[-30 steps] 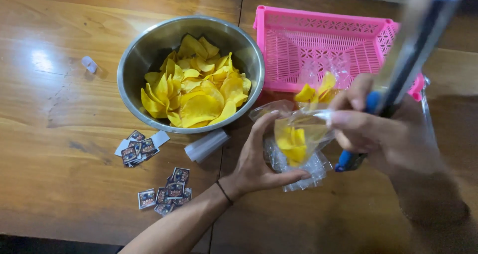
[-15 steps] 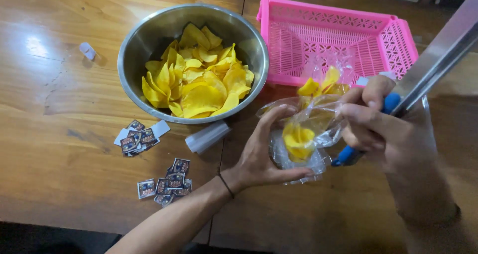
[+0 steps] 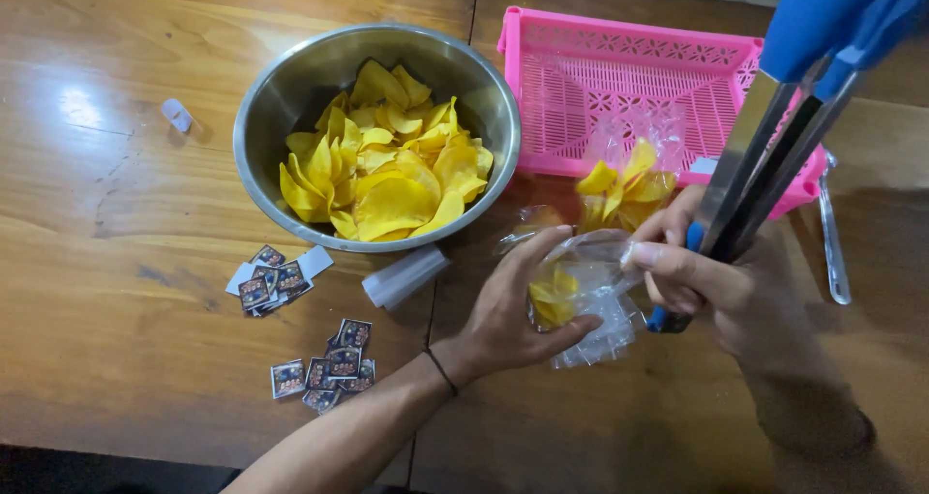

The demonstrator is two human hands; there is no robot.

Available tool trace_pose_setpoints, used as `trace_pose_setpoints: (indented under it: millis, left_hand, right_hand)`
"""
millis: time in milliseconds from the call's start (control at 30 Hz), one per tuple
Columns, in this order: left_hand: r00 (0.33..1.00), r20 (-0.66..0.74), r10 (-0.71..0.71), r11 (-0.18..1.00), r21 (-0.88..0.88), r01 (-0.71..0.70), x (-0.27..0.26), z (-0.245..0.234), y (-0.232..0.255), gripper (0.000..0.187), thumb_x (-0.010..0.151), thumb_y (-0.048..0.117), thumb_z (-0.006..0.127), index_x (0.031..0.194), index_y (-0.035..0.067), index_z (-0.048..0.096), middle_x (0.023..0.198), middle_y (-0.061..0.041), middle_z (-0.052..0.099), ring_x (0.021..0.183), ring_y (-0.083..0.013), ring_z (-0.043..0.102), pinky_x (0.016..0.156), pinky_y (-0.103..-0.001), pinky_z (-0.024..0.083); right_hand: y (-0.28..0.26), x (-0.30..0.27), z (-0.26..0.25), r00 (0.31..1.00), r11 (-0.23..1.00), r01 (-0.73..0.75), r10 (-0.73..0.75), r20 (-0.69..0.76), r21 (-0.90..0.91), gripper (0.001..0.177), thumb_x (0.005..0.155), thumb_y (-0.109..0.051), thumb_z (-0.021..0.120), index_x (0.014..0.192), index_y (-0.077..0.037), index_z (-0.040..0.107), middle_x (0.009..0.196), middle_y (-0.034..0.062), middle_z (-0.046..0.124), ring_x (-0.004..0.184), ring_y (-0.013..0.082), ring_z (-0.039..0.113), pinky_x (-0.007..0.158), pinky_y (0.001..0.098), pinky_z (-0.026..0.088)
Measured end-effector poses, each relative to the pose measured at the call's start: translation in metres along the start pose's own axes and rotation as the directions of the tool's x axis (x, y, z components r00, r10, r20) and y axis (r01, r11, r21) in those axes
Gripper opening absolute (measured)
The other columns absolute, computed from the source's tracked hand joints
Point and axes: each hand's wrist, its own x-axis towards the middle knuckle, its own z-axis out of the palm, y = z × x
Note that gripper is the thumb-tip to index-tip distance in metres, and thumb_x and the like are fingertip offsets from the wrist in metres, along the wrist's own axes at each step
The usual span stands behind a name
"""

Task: Using tongs to transfer chips from a large bowl into individual small plastic bags for packaging.

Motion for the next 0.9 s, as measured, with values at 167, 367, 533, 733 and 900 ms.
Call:
trace_pose_setpoints:
  millis: [167,367,533,733,900]
  left_hand:
    - [1.0,0.006,0.009,1.0,0.025,-0.01,0.0,0.002,-0.006,0.077,0.075,0.033,0.072,0.131,0.004,0.029,0.129,-0.014,0.048,0.118,-0.0278,0.051,0.102,-0.038,0.042]
    - [0.999,0.053,-0.007,0.997,0.072,0.003,0.001,0.001,-0.005,0.081,0.073,0.037,0.072,0.132,0.006,0.028,0.129,-0.014,0.048,0.114,-0.027,0.055,0.097,-0.038,0.046]
    - [0.985,0.165,-0.058,0.998,0.036,0.053,0.004,0.0,-0.003,0.083,0.072,0.035,0.071,0.136,0.008,0.025,0.131,-0.018,0.045,0.118,-0.031,0.05,0.1,-0.04,0.042]
    - [0.999,0.049,0.01,0.994,0.106,-0.015,0.006,-0.007,0.011,0.085,0.073,0.043,0.068,0.135,0.008,0.024,0.132,-0.017,0.046,0.121,-0.0327,0.05,0.102,-0.043,0.042]
    - [0.987,0.068,0.145,0.811,0.564,-0.158,0.026,-0.019,0.06,0.056,0.085,0.034,0.061,0.129,0.007,0.038,0.127,-0.02,0.047,0.115,-0.0347,0.053,0.093,-0.042,0.048]
  right_hand:
    - [-0.01,-0.001,-0.007,0.975,0.796,0.009,-0.141,-0.171,-0.606,0.013,0.078,-0.004,0.067,0.073,-0.001,0.055,0.061,0.0054,0.056,0.045,0.0101,0.046,0.045,0.0199,0.04]
    - [-0.009,0.01,-0.001,0.984,0.629,-0.139,0.003,-0.177,-0.765,0.025,0.063,-0.02,0.075,0.084,-0.009,0.068,0.099,0.0035,0.069,0.089,0.013,0.064,0.075,0.0237,0.048]
    - [-0.005,0.016,0.0,0.96,0.659,0.128,-0.271,-0.075,-0.741,0.014,0.07,-0.01,0.074,0.074,-0.005,0.062,0.071,0.0032,0.065,0.058,0.011,0.059,0.055,0.0219,0.048]
    - [-0.009,0.025,-0.002,0.953,0.746,0.148,-0.282,-0.107,-0.65,0.015,0.074,-0.003,0.073,0.073,-0.003,0.058,0.078,0.0055,0.066,0.05,0.0064,0.051,0.044,0.0158,0.044]
    - [-0.019,0.026,-0.006,0.948,0.824,0.178,-0.291,-0.131,-0.539,0.011,0.082,0.003,0.067,0.081,-0.002,0.057,0.067,0.0035,0.055,0.045,0.0063,0.044,0.041,0.0158,0.041]
